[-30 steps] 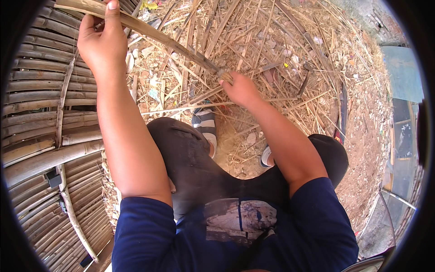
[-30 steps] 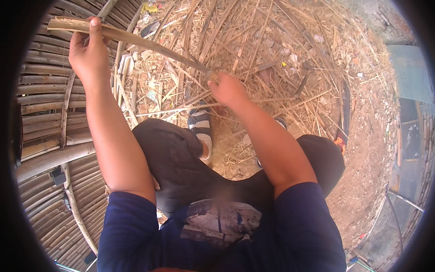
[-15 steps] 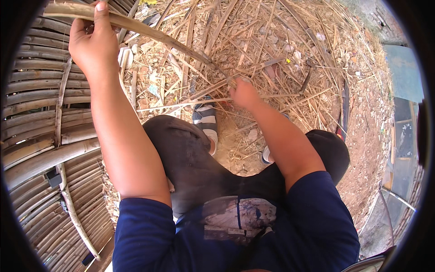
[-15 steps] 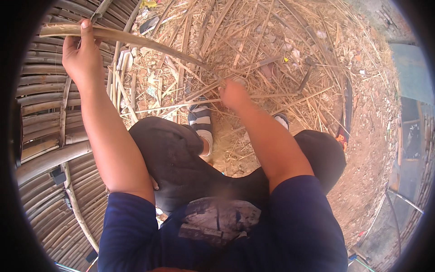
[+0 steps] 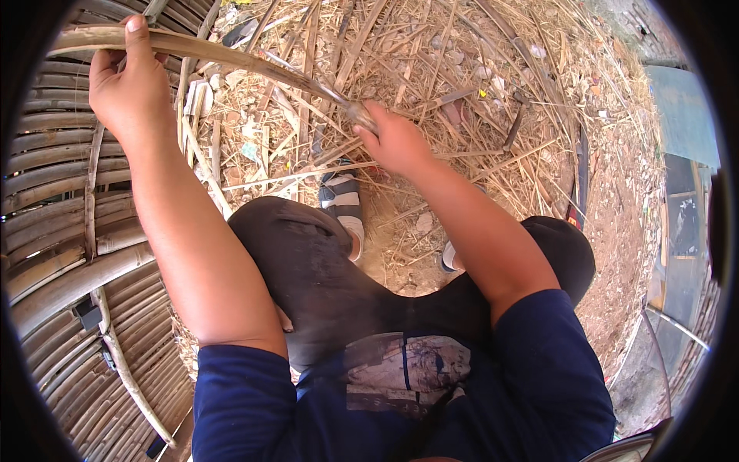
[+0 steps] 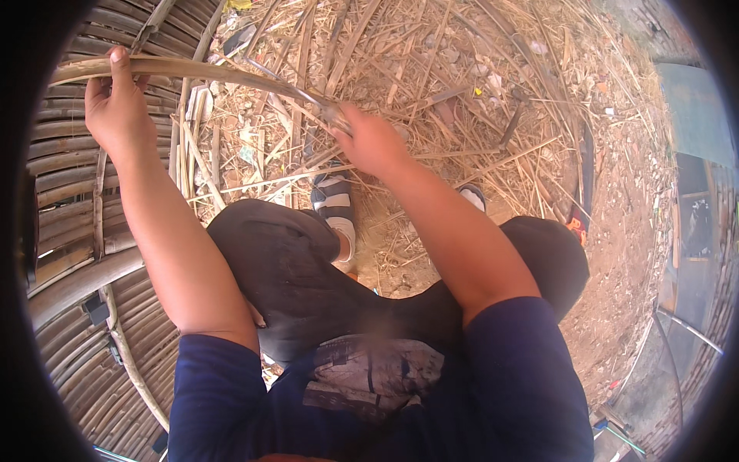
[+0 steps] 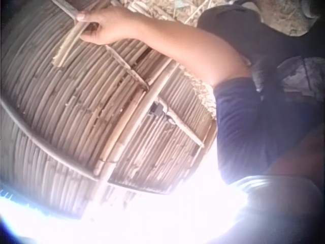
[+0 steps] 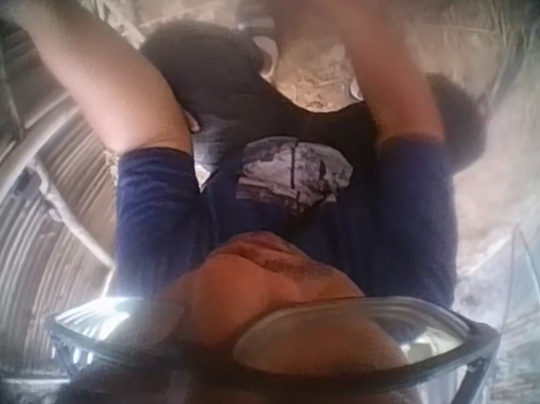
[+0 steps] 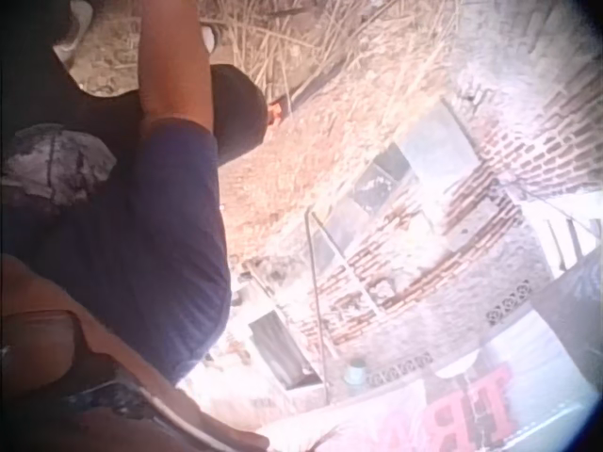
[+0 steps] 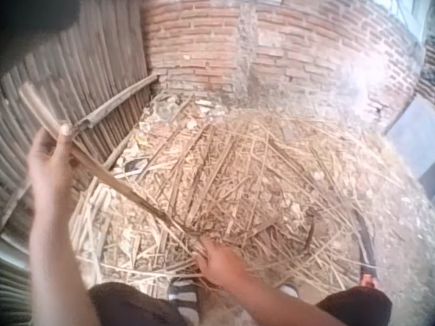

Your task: The person strips thin layers off a bamboo pole using a large knife while sitting in an outdoor work area.

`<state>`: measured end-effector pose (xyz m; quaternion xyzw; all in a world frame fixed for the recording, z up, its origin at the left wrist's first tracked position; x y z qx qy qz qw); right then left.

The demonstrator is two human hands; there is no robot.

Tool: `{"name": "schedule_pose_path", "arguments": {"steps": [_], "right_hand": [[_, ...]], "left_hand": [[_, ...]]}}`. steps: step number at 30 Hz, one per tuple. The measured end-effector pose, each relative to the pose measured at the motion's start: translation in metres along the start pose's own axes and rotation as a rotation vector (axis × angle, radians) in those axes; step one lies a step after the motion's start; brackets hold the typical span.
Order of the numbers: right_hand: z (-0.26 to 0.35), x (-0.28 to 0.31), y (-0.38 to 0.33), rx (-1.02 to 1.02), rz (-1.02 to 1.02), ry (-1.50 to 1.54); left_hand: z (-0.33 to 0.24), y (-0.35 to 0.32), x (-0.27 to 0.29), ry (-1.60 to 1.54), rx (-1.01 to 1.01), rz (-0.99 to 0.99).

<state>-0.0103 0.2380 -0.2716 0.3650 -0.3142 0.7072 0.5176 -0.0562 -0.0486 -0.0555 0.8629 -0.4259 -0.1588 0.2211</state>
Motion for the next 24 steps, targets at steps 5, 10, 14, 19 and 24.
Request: {"name": "schedule_pose_path", "arguments": {"steps": [5,10,14,19,24], "right_hand": [[-0.083,-0.071,-0.015,-0.264,0.118,-0.221],[-0.090,-0.063,0.003,-0.405,0.253,0.091],[-0.089,-0.050,0.009,-0.377,0.247,0.143],[-0.043,-0.023,-0.004,-0.172,0.080,0.003],[-0.076,-0.066,-0.023,-0.171,0.054,-0.166]], "left_hand": [[-0.006,-0.004,-0.005,-0.016,0.025,0.012],[-0.004,-0.001,-0.002,-0.104,-0.062,0.001],[-0.007,-0.005,-0.009,-0.104,-0.066,-0.020],[0.003,0.000,-0.002,-0.075,-0.046,-0.089],[0.006,0.004,0.006,-0.024,-0.052,-0.119]]}}
Point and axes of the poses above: each hand's wrist, its own y-axis towards the middle knuckle, its own x-axis out of the back of the hand, z = x × y, the point moved 4 cm from there along y, towards the middle knuckle, and after that the axes turned 12 degrees about -y, right-handed, at the moved point
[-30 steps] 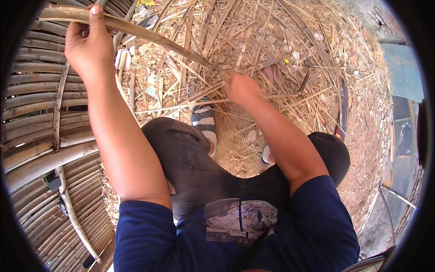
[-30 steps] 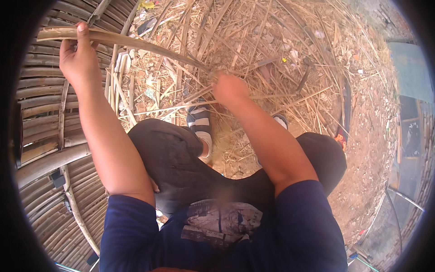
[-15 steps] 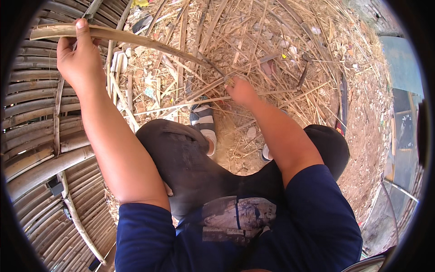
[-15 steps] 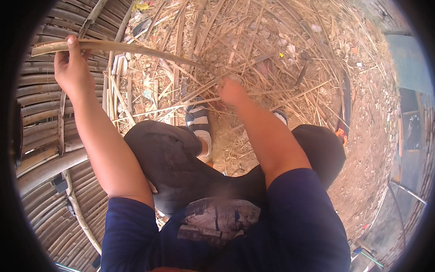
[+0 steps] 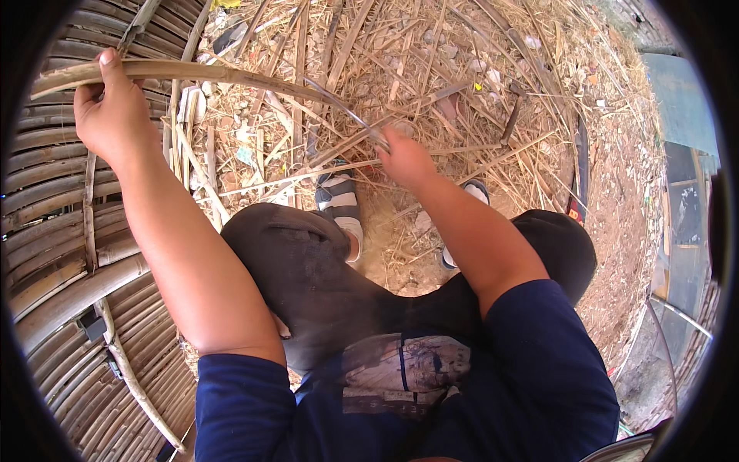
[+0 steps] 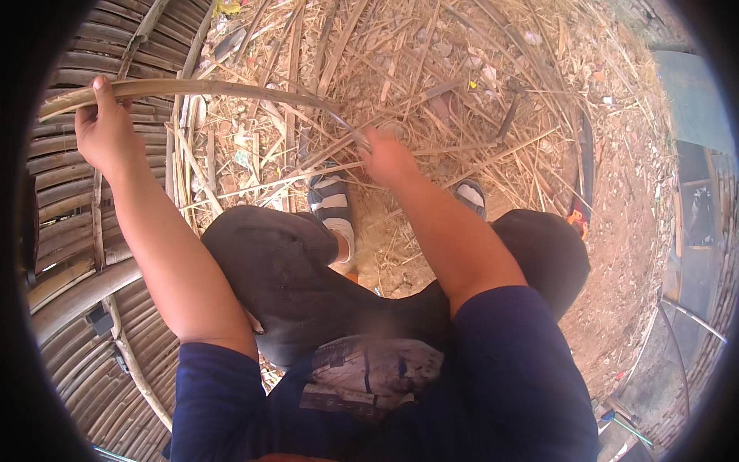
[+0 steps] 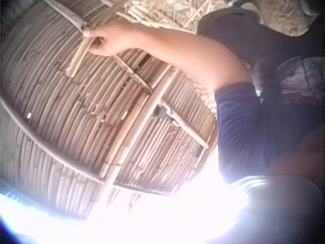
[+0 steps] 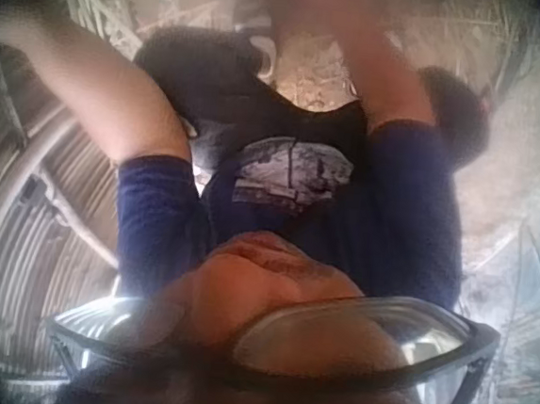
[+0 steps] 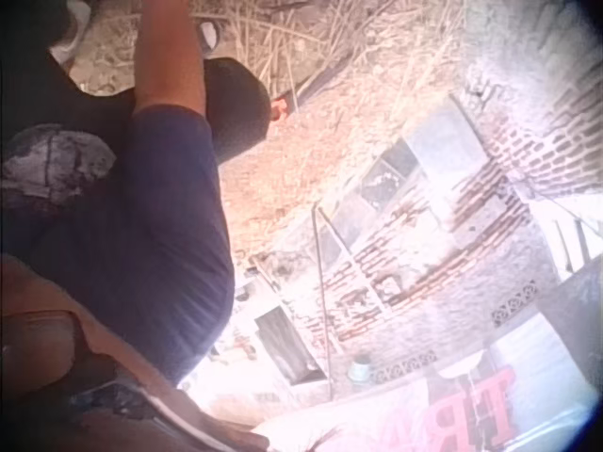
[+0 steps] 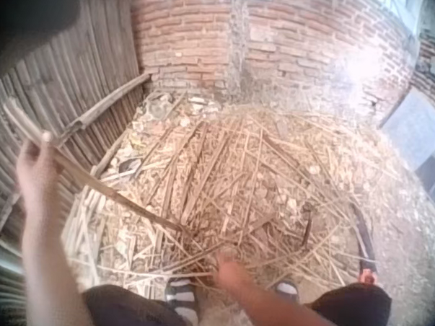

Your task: The person strips thin layers off a bamboo pole using a large knife while sitting in an outdoor work area.

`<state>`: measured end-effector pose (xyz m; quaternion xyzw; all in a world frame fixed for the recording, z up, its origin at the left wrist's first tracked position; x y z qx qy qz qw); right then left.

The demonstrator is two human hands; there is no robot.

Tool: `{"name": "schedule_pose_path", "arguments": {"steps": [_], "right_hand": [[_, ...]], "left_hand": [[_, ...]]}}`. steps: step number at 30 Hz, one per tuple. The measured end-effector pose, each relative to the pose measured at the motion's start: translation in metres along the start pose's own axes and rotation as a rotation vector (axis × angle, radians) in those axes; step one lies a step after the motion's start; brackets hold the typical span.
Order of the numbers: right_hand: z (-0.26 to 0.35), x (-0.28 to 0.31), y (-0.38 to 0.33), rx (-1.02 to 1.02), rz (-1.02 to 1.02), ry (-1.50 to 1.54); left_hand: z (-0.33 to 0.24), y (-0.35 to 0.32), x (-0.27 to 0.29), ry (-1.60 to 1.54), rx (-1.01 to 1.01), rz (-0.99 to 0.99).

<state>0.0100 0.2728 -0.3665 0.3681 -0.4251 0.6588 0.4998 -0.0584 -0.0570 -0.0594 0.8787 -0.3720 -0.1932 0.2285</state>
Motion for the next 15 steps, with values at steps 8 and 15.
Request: {"name": "schedule_pose_path", "arguments": {"steps": [8,15], "right_hand": [[-0.023,-0.017,0.024,-0.410,0.364,0.567],[-0.002,0.025,0.022,-0.076,0.103,0.220]], "left_hand": [[0.008,0.004,0.009,0.003,0.030,-0.003],[0.011,0.003,0.009,-0.025,0.015,-0.016]]}}
Point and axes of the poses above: each hand's wrist, its own y-axis towards the middle knuckle, its own x-axis out of the back of the hand, z = x × y, the point moved 4 cm from there along y, towards the middle knuckle, and after that the axes turned 12 degrees about -y, right-handed, at the moved point
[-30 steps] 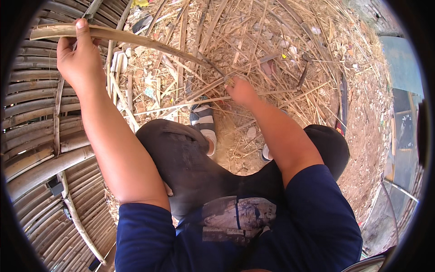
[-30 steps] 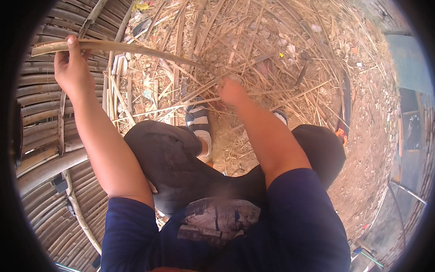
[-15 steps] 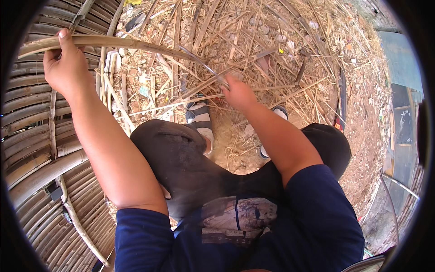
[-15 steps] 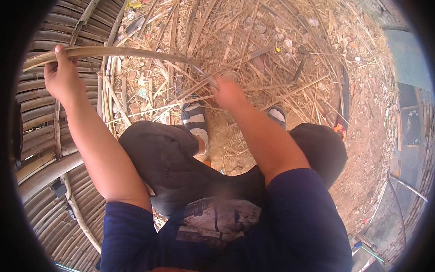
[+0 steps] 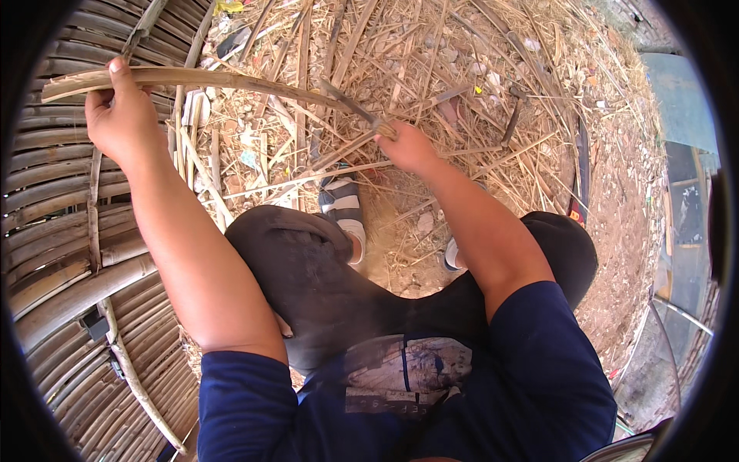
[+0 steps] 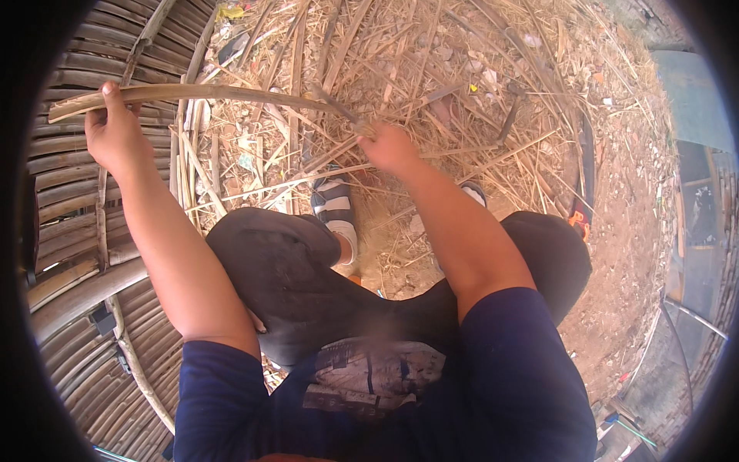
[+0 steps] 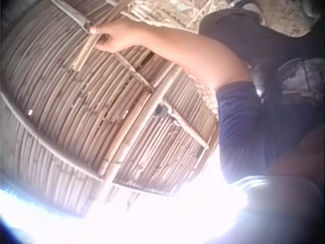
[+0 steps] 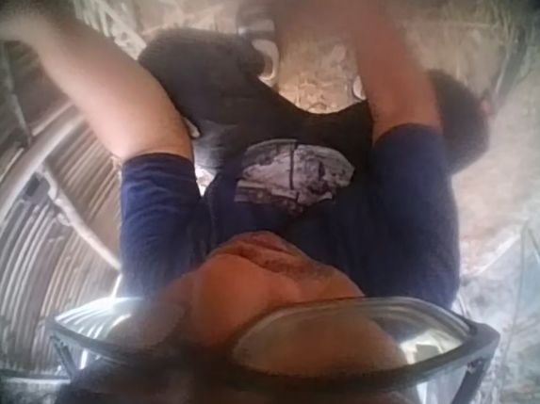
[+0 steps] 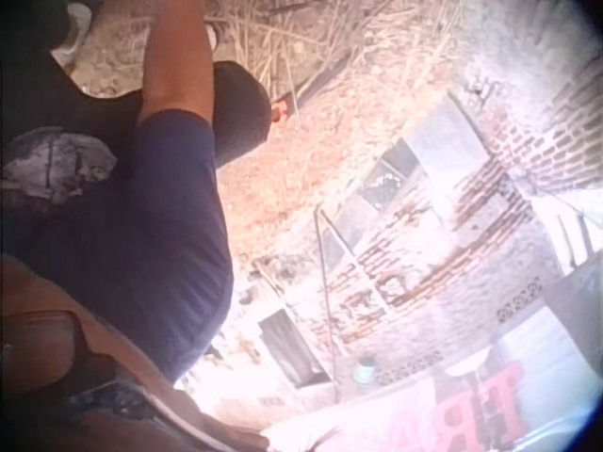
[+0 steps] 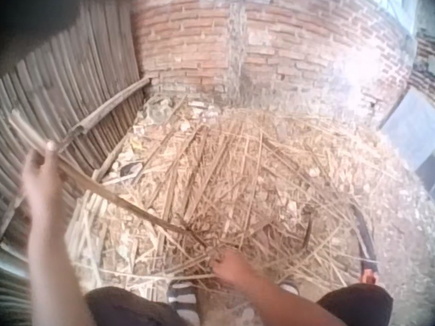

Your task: The person strips thin layers off a bamboo pole using a large knife while sitting in an outdoor work area.

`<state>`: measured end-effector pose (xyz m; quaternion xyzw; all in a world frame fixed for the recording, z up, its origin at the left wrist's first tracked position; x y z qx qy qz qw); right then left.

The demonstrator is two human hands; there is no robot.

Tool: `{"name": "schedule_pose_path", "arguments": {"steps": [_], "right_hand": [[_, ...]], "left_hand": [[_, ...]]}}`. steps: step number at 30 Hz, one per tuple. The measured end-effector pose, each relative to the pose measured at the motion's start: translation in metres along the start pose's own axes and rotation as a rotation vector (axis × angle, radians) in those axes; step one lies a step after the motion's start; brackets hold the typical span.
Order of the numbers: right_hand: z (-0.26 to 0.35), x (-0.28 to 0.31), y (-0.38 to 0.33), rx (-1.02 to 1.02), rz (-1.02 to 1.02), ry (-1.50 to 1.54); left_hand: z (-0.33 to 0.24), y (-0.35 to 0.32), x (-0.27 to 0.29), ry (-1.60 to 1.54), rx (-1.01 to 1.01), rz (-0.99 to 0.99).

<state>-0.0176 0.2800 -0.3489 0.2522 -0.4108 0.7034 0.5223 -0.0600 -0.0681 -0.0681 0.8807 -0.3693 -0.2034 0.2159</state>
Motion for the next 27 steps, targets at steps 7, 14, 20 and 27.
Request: {"name": "schedule_pose_path", "arguments": {"steps": [7,14,20,27], "right_hand": [[-0.005,-0.024,-0.014,0.028,-0.107,-0.139],[0.000,-0.011,-0.009,-0.090,-0.067,-0.045],[0.027,0.014,-0.006,-0.013,-0.099,0.051],[-0.002,-0.015,-0.018,0.024,0.055,-0.347]], "left_hand": [[-0.005,-0.005,-0.004,0.025,0.007,-0.015],[-0.017,-0.008,-0.006,-0.117,-0.058,0.020],[-0.039,-0.007,-0.017,-0.535,-0.030,0.118],[-0.015,-0.026,-0.031,-0.357,0.140,0.009]]}}
Point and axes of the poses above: each hand's wrist, its own y-axis towards the middle knuckle, its own x-axis out of the back of the hand, z = x × y, the point moved 4 cm from there along y, towards the middle knuckle, and after that the axes turned 12 degrees about -y, right-handed, at the moved point
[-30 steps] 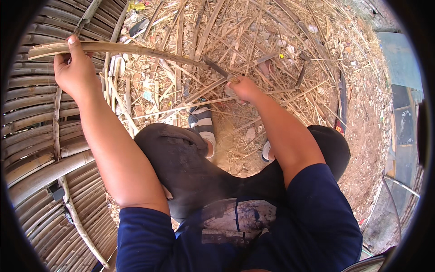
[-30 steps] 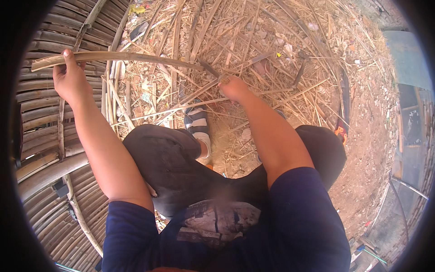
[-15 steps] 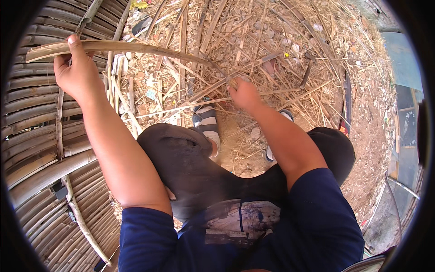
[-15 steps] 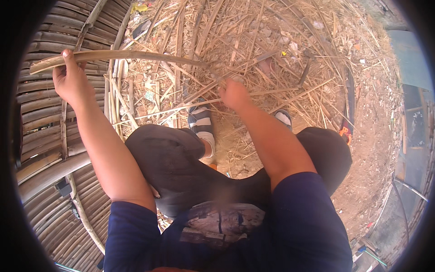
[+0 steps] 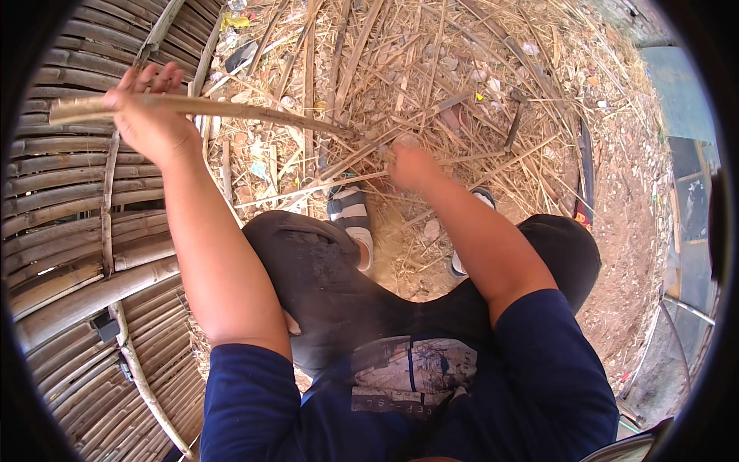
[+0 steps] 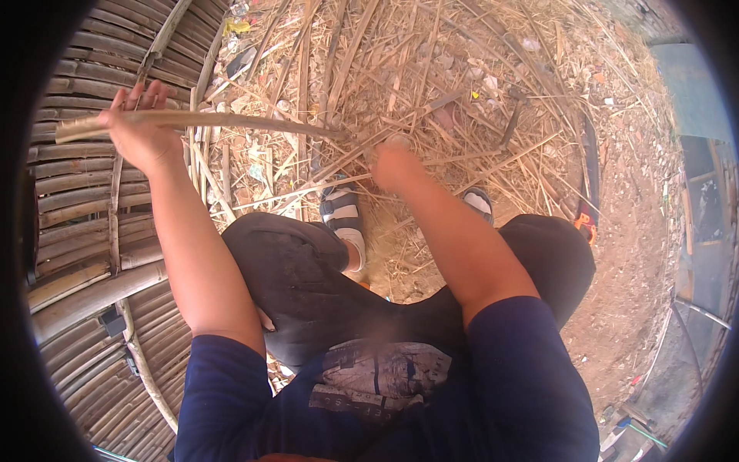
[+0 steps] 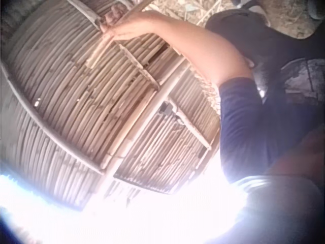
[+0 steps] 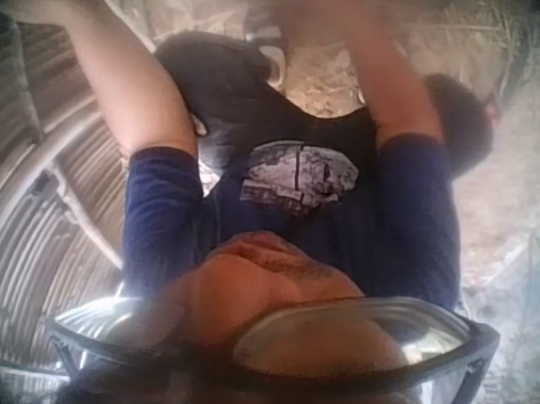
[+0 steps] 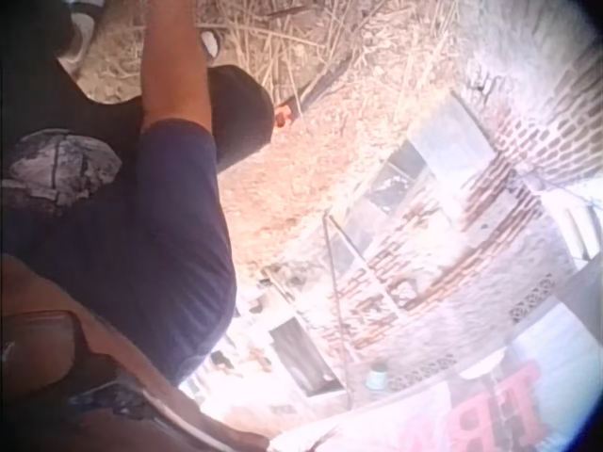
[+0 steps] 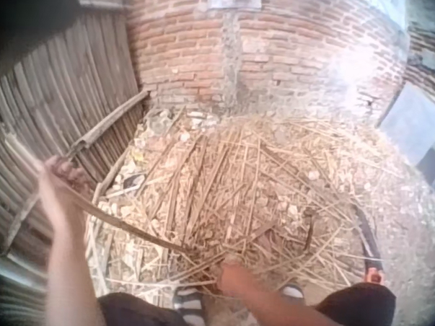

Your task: The person strips thin layers off a bamboo pole using a large knife while sitting in an outdoor work area.

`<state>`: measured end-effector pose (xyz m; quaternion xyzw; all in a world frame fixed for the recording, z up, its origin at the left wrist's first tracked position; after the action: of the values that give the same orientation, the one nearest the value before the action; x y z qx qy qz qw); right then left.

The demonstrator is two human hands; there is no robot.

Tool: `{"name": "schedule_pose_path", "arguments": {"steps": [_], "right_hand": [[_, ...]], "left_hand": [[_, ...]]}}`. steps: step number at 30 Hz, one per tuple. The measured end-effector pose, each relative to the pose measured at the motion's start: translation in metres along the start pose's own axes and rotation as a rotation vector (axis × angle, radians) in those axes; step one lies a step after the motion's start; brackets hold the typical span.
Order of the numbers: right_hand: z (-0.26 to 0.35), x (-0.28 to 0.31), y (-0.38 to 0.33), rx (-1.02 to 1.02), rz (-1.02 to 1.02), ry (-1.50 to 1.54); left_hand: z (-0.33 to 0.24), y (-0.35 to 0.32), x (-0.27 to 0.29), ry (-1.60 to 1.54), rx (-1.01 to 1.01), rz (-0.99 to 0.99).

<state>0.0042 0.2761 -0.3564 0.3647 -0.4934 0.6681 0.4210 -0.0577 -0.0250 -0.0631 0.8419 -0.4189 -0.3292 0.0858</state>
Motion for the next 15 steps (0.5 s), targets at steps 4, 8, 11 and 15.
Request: {"name": "schedule_pose_path", "arguments": {"steps": [4,8,11,15], "right_hand": [[-0.001,-0.018,-0.014,-0.044,0.069,0.007],[-0.007,-0.032,-0.012,-0.036,0.037,0.061],[-0.012,-0.041,0.001,-0.194,0.288,0.648],[-0.014,-0.010,0.009,-0.227,0.364,0.800]], "left_hand": [[-0.003,0.008,0.014,-0.099,0.042,0.010],[-0.006,0.003,0.001,-0.106,0.092,0.044],[-0.005,0.006,0.005,-0.055,0.055,-0.007],[-0.004,0.013,0.020,-0.048,0.041,-0.077]]}}
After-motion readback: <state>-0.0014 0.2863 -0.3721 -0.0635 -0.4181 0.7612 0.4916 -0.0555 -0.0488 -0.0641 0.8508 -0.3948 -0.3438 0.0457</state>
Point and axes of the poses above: each hand's wrist, its own y-axis towards the middle knuckle, its own x-axis out of the back of the hand, z = x × y, the point moved 4 cm from there along y, towards the middle knuckle, and after that the axes turned 12 degrees about -y, right-handed, at the moved point
